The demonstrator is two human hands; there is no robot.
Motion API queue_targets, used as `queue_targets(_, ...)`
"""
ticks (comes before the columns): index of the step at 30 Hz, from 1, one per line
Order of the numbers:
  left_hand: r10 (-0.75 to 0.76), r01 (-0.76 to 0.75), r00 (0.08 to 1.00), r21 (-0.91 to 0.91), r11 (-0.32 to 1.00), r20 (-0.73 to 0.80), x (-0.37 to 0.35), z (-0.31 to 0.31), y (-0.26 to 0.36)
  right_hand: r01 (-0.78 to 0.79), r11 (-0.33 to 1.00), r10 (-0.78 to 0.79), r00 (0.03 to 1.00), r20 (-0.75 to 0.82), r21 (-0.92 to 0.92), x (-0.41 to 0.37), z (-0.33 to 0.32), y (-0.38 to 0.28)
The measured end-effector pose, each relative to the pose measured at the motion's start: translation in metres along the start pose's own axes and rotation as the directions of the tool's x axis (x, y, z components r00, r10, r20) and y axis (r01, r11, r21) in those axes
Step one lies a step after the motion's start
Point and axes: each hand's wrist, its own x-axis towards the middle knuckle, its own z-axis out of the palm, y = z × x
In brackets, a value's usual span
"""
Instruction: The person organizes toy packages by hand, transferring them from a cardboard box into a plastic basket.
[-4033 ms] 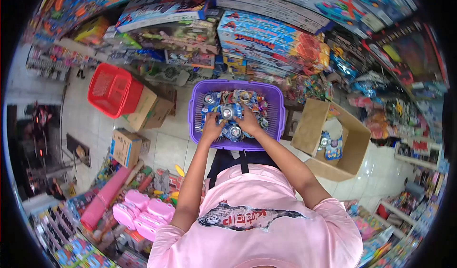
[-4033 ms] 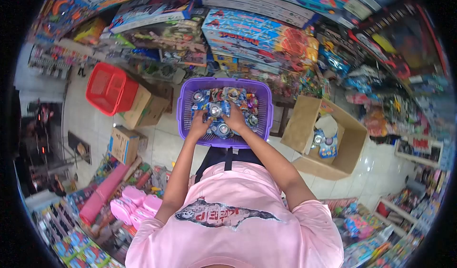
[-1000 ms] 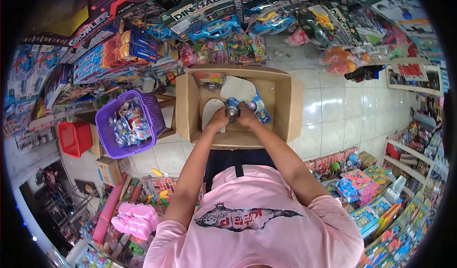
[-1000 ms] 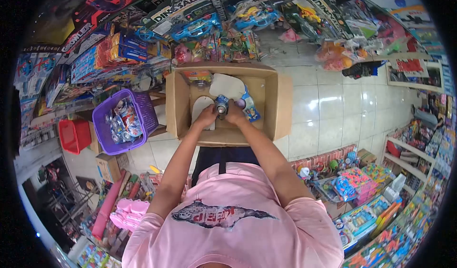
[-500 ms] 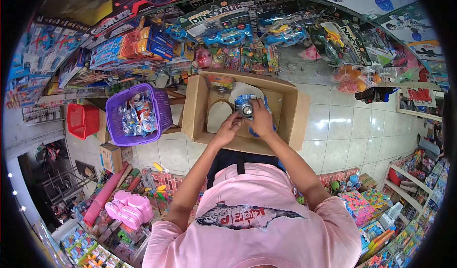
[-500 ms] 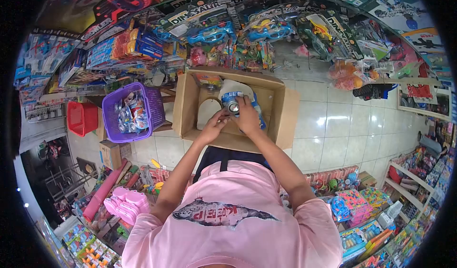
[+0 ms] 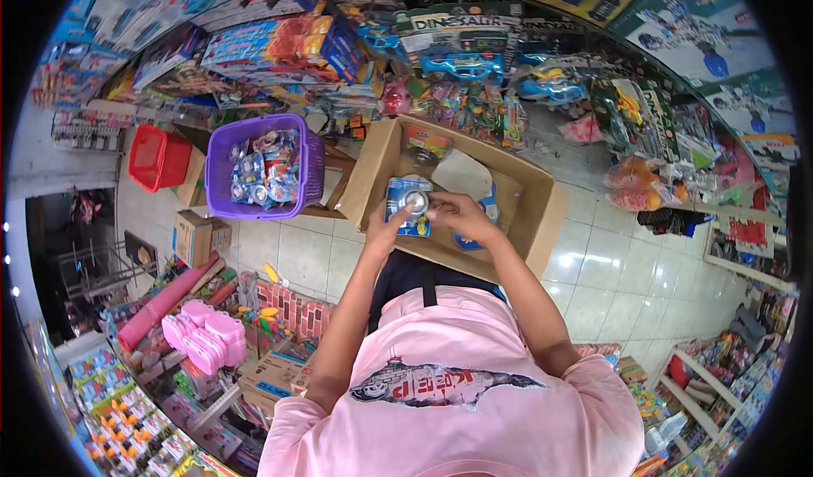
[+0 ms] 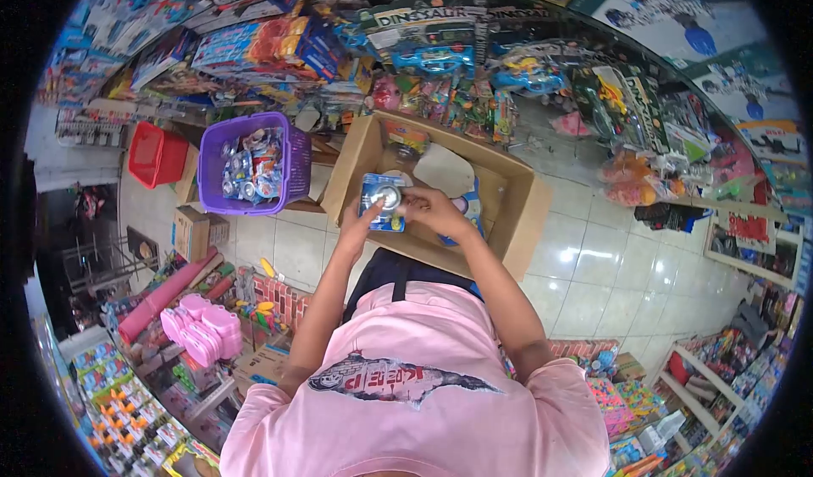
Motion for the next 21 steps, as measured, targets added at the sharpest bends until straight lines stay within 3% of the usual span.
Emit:
queue_targets(1, -0.018, 0.011, 0.999, -0.183, 0.983, -0.042, -0.002, -0.006, -0.004, -0.136, 0.987, 0.131, 0.989, 0.062, 0.087, 0.006, -0.005, -0.003)
queue_targets(2, -0.014, 0.002, 0.998, -0.191, 0.982, -0.059, -0.007, -0.013, -0.006, -0.139, 0.987, 0.133, 0.988, 0.080, 0.078, 0.013, -0.005, -0.001)
queue_targets(5, 0.007, -0.068, 0.982, -0.321, 0.944, -0.188, -0.024, -0.037, -0.013, -0.278, 0.960, 0.280, 0.940, -0.196, 0.035, 0.044, -0.003, 0.054)
queue_targets(6, 0.010, -0.079, 0.978, -0.325, 0.942, -0.210, -0.030, -0.042, -0.015, -0.280, 0.960, 0.280, 0.944, -0.175, 0.025, 0.053, -0.002, 0.077)
queue_targets(8, -0.003, -0.114, 0.960, -0.398, 0.910, -0.281, -0.043, -0.053, -0.018, -0.511, 0.853, 0.427, 0.799, -0.424, -0.104, 0.072, 0.002, 0.111)
queue_targets(9, -0.014, -0.117, 0.950, -0.400, 0.909, -0.311, -0.048, -0.059, -0.023, -0.653, 0.756, 0.604, 0.718, -0.346, -0.035, 0.082, -0.002, 0.122)
queue_targets(10, -0.012, -0.130, 0.943, -0.403, 0.906, -0.333, -0.054, -0.064, -0.028, -0.653, 0.756, 0.604, 0.725, -0.331, -0.053, 0.089, -0.001, 0.135)
queue_targets(12, -0.082, -0.111, 0.918, -0.452, 0.885, -0.387, -0.064, -0.074, -0.036, -0.667, 0.715, 0.699, 0.677, -0.230, 0.208, 0.097, 0.006, 0.153)
queue_targets(14, -0.072, -0.148, 0.902, -0.461, 0.875, -0.427, -0.073, -0.082, -0.041, -0.654, 0.738, 0.674, 0.706, -0.215, 0.166, 0.104, 0.009, 0.160)
queue_targets(16, -0.096, -0.113, 0.889, -0.418, 0.901, -0.448, -0.083, -0.093, -0.047, -0.620, 0.727, 0.671, 0.733, -0.115, 0.295, 0.111, 0.003, 0.174)
queue_targets(18, -0.096, -0.126, 0.878, -0.421, 0.898, -0.469, -0.091, -0.102, -0.049, -0.614, 0.734, 0.659, 0.747, -0.089, 0.291, 0.110, 0.006, 0.157)
queue_targets(20, -0.109, -0.141, 0.866, -0.447, 0.883, -0.488, -0.096, -0.113, -0.051, -0.578, 0.803, 0.596, 0.772, -0.219, 0.147, 0.091, 0.024, 0.091)
queue_targets(21, -0.101, -0.155, 0.865, -0.452, 0.878, -0.492, -0.097, -0.120, -0.053, -0.563, 0.822, 0.566, 0.791, -0.232, 0.086, 0.091, 0.022, 0.091)
